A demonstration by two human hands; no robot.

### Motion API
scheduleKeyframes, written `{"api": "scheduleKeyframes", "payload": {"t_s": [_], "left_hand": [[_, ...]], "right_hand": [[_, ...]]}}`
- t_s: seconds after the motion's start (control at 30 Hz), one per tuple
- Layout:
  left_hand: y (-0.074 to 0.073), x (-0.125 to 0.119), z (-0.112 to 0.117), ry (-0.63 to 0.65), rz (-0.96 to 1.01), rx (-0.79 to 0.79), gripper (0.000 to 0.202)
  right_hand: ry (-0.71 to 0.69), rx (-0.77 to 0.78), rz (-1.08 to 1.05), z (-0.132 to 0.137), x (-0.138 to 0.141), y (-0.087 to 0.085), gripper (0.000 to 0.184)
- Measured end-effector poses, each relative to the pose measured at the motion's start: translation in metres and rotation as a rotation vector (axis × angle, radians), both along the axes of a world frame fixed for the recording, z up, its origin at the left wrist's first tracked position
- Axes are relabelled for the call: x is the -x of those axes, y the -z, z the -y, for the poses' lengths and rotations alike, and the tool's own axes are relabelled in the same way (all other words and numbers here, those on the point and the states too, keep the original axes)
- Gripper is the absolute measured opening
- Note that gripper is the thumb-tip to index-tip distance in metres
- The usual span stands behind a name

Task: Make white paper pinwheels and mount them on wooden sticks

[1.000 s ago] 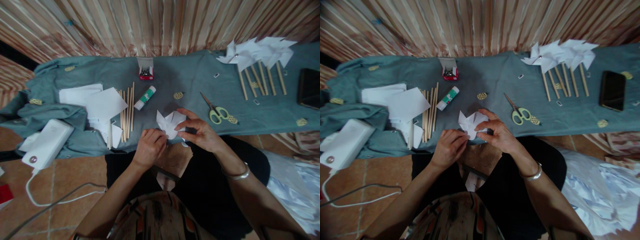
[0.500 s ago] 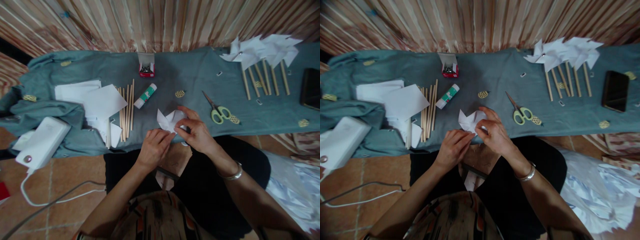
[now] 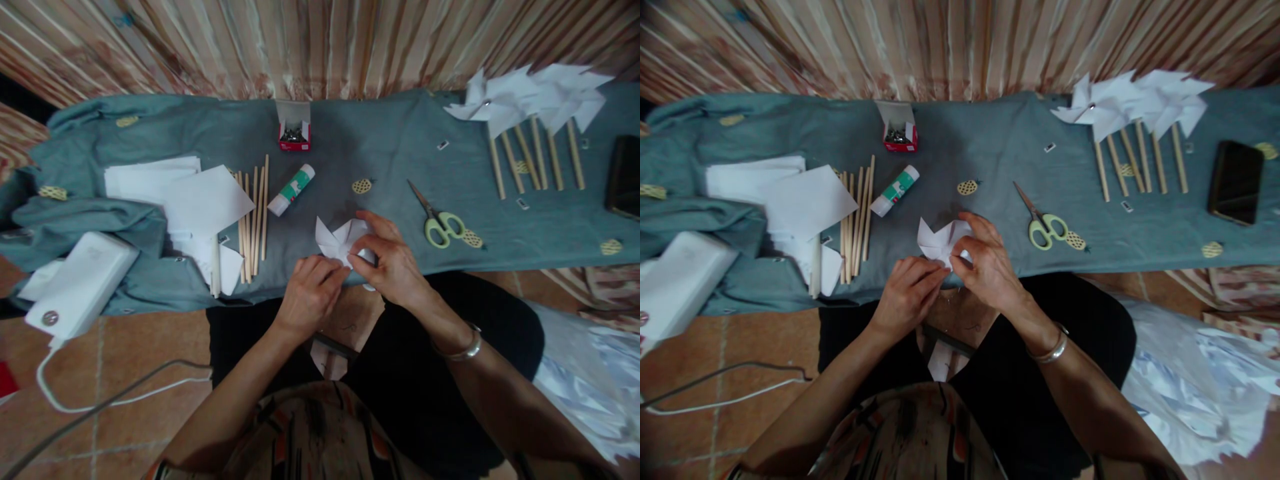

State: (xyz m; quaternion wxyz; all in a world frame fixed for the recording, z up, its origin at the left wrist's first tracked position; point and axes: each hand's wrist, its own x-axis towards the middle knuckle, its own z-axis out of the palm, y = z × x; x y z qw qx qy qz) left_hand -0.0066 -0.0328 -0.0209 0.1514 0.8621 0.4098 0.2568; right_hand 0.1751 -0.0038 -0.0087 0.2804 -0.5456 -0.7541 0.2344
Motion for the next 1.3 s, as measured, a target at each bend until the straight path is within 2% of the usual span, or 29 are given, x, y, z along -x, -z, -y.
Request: {"api": "scheduleKeyframes", "payload": {"t_s": [0.5,0.73,1.03,1.2,1.3], "left_hand": [[0.001,0.000,0.000,0.005,0.020,-0.029,0.019],[0.000,0.000,-0.001,0.005,0.018,0.008,0.021],[-0.001,0.000,-0.003,0.011,0.016,-0.006,0.021],[0.000,0.000,-0.003,0.015,-0.003,0.022,0.024],[0.000,0.000,-0.003,0.018,0.013,0.016,0.021]], "right_hand": [[-0.007,0.026,-0.020,0.000,-0.002,0.001,0.005],[-0.001,0.014,-0.010,0.002,-0.001,0.001,0.006],[-0.035,-0.024,0.032,0.009,0.000,0.002,0.014],[-0.045,-0.074,0.152,0.017,0.007,-0.004,0.019],[-0.048,-0.106,0.177,0.022,0.011,-0.001,0.022]]}}
